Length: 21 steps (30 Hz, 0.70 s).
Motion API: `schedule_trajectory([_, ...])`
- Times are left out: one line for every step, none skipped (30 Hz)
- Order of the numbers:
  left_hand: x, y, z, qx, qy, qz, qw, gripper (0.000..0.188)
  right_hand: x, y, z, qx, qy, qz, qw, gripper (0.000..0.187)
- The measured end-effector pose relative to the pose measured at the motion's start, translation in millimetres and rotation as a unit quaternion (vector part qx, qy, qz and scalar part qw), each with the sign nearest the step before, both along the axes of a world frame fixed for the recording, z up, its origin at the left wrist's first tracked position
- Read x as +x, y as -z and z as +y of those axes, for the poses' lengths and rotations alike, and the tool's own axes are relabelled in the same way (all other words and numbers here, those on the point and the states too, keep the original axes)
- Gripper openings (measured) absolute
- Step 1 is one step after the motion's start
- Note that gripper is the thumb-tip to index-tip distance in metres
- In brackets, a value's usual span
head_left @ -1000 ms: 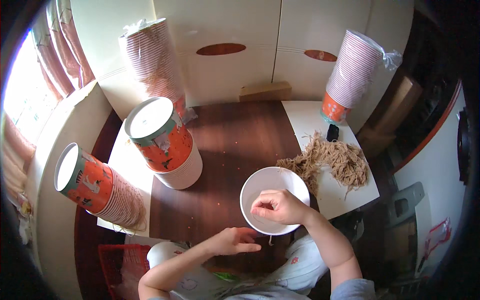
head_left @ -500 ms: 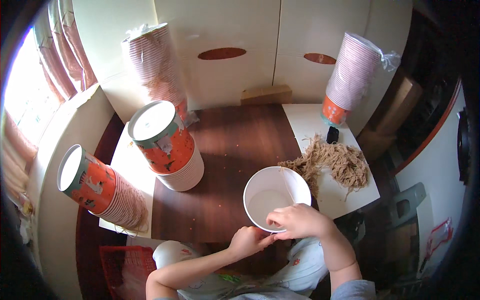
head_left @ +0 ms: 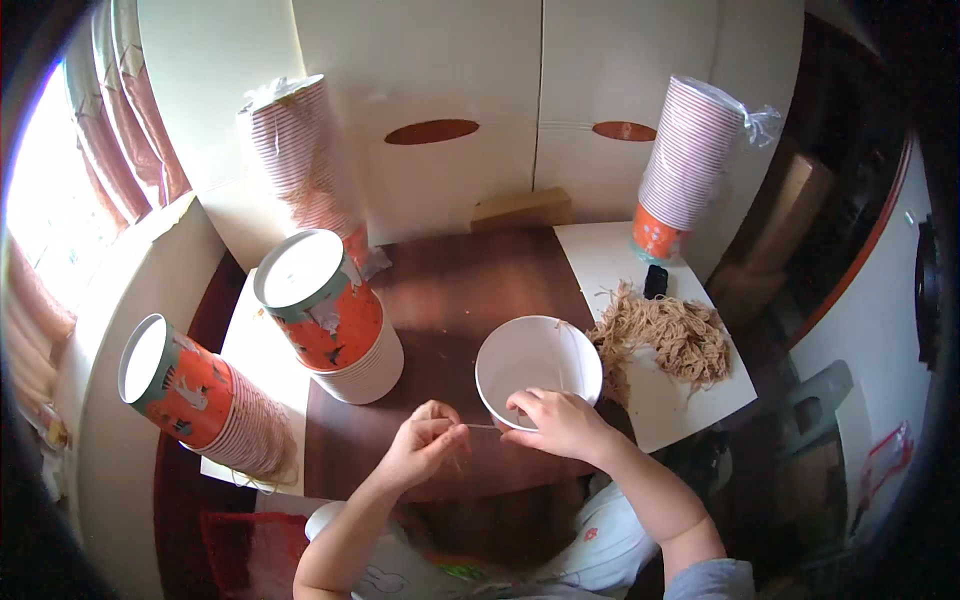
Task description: Manually placing brown fibers or threads into large paper cups as part of a manufacturing or assembly process.
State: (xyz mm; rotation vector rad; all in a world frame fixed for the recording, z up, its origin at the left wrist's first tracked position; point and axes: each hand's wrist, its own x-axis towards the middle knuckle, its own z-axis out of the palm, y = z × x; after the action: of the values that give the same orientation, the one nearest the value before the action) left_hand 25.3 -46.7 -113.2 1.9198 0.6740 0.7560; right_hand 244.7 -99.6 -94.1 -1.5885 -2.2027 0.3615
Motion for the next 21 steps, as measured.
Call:
schedule_trajectory([-1, -5, 1, -0.087, 0.010, -0.052, 0.995, 0.029, 0, 1, 2, -0.001, -0.005, 0.017, 1.000, 0.033])
schedule_trajectory([-2, -8, 3, -0.173, 0.021, -0.104, 0.979, 0.031, 0, -1, 3, 0.000, -0.005, 0.018, 1.000, 0.033])
schedule_trajectory([-5, -5, 4, -0.243, 0.055, -0.180, 0.952, 0.034, -1, -9, 4, -0.045, -0.007, 0.017, 0.999, 0.031])
schedule_trajectory([-5, -4, 5, -0.241, 0.052, -0.180, 0.952, 0.034, -1, -14, 5, -0.091, -0.008, 0.015, 0.996, 0.028])
schedule_trajectory([-4, -4, 5, -0.273, 0.093, -0.239, 0.927, 0.033, 0, -15, 6, -0.089, -0.011, 0.015, 0.996, 0.028])
schedule_trajectory([-2, -2, 7, -0.303, 0.134, -0.296, 0.896, 0.033, 2, -15, 8, -0.079, -0.028, 0.050, 0.995, 0.024])
schedule_trajectory([0, 6, 9, -0.342, 0.167, -0.346, 0.858, 0.029, 3, -16, 9, -0.070, -0.046, 0.085, 0.993, 0.022])
schedule_trajectory([1, 6, 9, -0.340, 0.166, -0.346, 0.859, 0.029, 3, -20, 9, -0.068, -0.048, 0.085, 0.993, 0.022])
schedule_trajectory([4, 6, 11, -0.369, 0.177, -0.361, 0.838, 0.027, 4, -24, 9, -0.062, -0.055, 0.121, 0.989, 0.020])
schedule_trajectory([7, 7, 12, -0.397, 0.187, -0.375, 0.817, 0.028, 5, -27, 8, -0.055, -0.062, 0.157, 0.984, 0.020])
schedule_trajectory([10, 8, 12, -0.397, 0.188, -0.375, 0.816, 0.028, 4, -28, 7, -0.055, -0.062, 0.157, 0.984, 0.020])
schedule_trajectory([12, 8, 10, -0.390, 0.181, -0.373, 0.822, 0.029, 0, -30, 7, -0.046, -0.070, 0.207, 0.975, 0.021])
schedule_trajectory([13, 9, 10, -0.382, 0.173, -0.372, 0.828, 0.032, -3, -32, 7, -0.036, -0.078, 0.257, 0.963, 0.022])
schedule_trajectory([14, 11, 12, -0.387, 0.171, -0.356, 0.833, 0.037, -6, -34, 8, -0.036, -0.081, 0.258, 0.962, 0.022])
schedule_trajectory([15, 12, 11, -0.387, 0.172, -0.355, 0.834, 0.037, -9, -36, 7, -0.013, -0.101, 0.266, 0.959, 0.022])
schedule_trajectory([17, 13, 9, -0.390, 0.143, -0.335, 0.846, 0.040, -11, -38, 7, 0.009, -0.122, 0.273, 0.954, 0.023])
schedule_trajectory([18, 13, 8, -0.392, 0.114, -0.313, 0.857, 0.043, -12, -30, 10, 0.037, -0.133, 0.284, 0.949, 0.020])
schedule_trajectory([21, 4, 4, -0.354, 0.058, -0.226, 0.905, 0.039, -12, -28, 12, 0.038, -0.131, 0.283, 0.949, 0.020])
schedule_trajectory([24, 7, 2, -0.293, 0.052, -0.173, 0.939, 0.034, -11, -26, 14, 0.059, -0.137, 0.269, 0.951, 0.018])
schedule_trajectory([28, 10, 0, -0.228, 0.046, -0.119, 0.965, 0.031, -10, -25, 15, 0.080, -0.144, 0.255, 0.953, 0.017])
schedule_trajectory([29, 7, -5, -0.199, 0.058, -0.121, 0.971, 0.022, -12, -22, 17, 0.082, -0.143, 0.256, 0.953, 0.017])
